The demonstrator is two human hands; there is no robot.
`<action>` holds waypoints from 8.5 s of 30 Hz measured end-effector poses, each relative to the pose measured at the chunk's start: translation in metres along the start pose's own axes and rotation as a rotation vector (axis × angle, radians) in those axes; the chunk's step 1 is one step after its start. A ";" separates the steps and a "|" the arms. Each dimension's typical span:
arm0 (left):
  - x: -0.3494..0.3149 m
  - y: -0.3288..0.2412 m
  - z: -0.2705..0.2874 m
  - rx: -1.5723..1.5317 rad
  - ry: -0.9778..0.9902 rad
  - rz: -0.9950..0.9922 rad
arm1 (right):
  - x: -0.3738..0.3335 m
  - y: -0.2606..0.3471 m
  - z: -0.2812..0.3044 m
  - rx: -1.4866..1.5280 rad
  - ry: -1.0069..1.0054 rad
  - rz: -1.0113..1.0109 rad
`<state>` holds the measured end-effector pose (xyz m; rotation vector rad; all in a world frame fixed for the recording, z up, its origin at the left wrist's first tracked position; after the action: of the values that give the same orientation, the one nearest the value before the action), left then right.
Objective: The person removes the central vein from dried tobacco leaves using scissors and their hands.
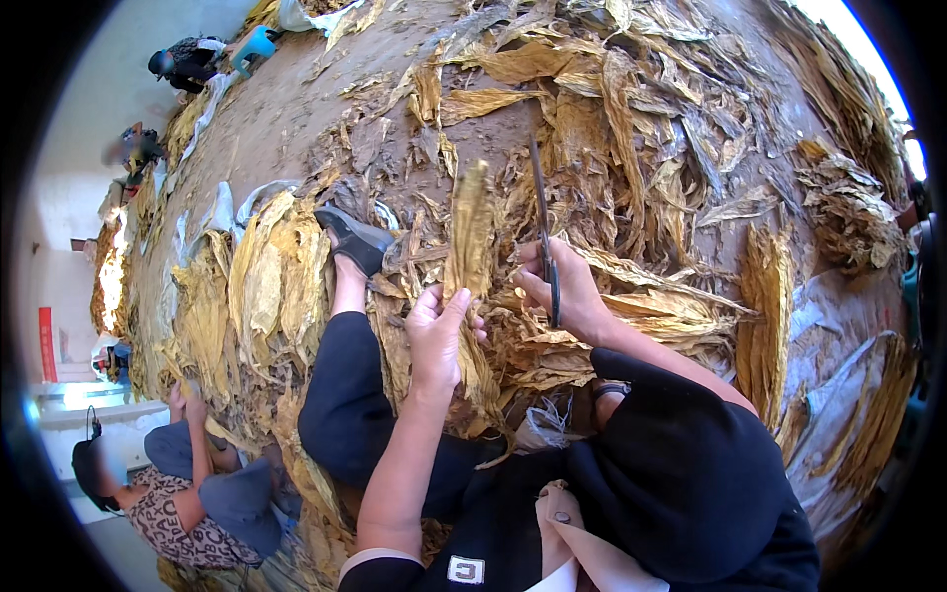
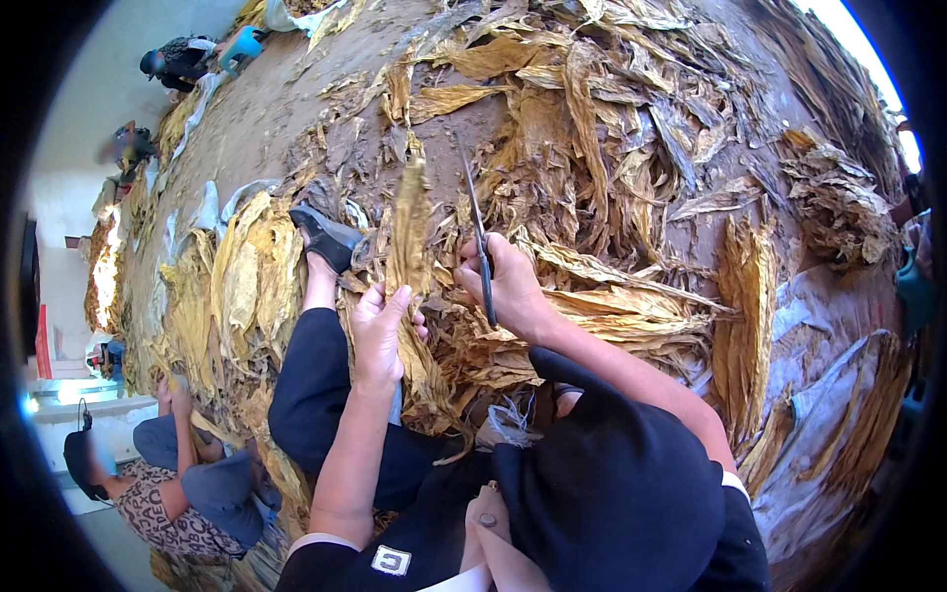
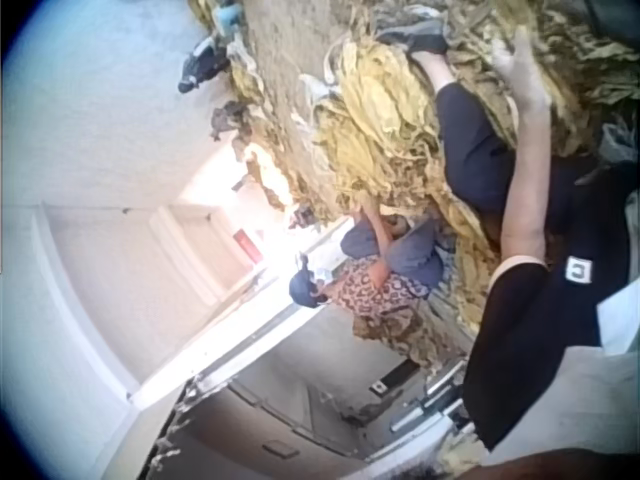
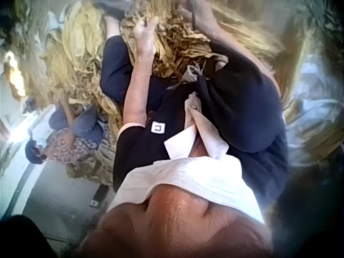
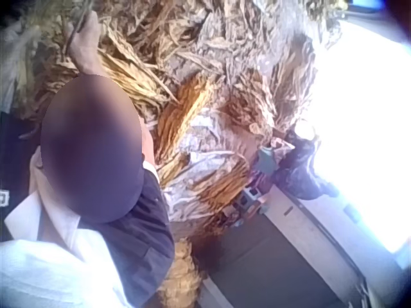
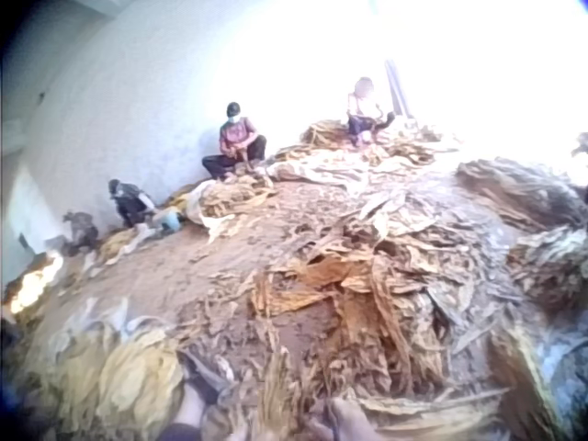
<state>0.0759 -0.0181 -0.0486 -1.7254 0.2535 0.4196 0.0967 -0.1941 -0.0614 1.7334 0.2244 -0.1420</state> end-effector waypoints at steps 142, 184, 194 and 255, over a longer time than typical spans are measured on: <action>0.225 0.038 0.019 0.714 -0.069 -0.338 | -0.089 -0.019 0.216 -0.585 -0.358 -0.288; 0.154 0.069 0.012 0.157 -0.007 0.138 | -0.095 0.007 0.176 -0.288 -0.371 -0.377; 0.029 0.019 0.016 -0.135 0.044 -0.171 | -0.072 -0.001 0.107 -0.134 -0.157 -0.241; 0.063 0.060 0.063 -0.535 -0.320 0.158 | -0.006 0.020 0.120 -0.559 -0.006 -0.049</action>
<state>0.1012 0.0360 -0.1383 -2.1266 0.0425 0.9344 0.0991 -0.3160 -0.0618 1.1724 0.2724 -0.1069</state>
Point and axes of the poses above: each hand's wrist, its own x-axis towards the middle knuckle, its own z-axis out of the back of the hand, y = z × x, the point moved 10 cm from there along x, towards the middle knuckle
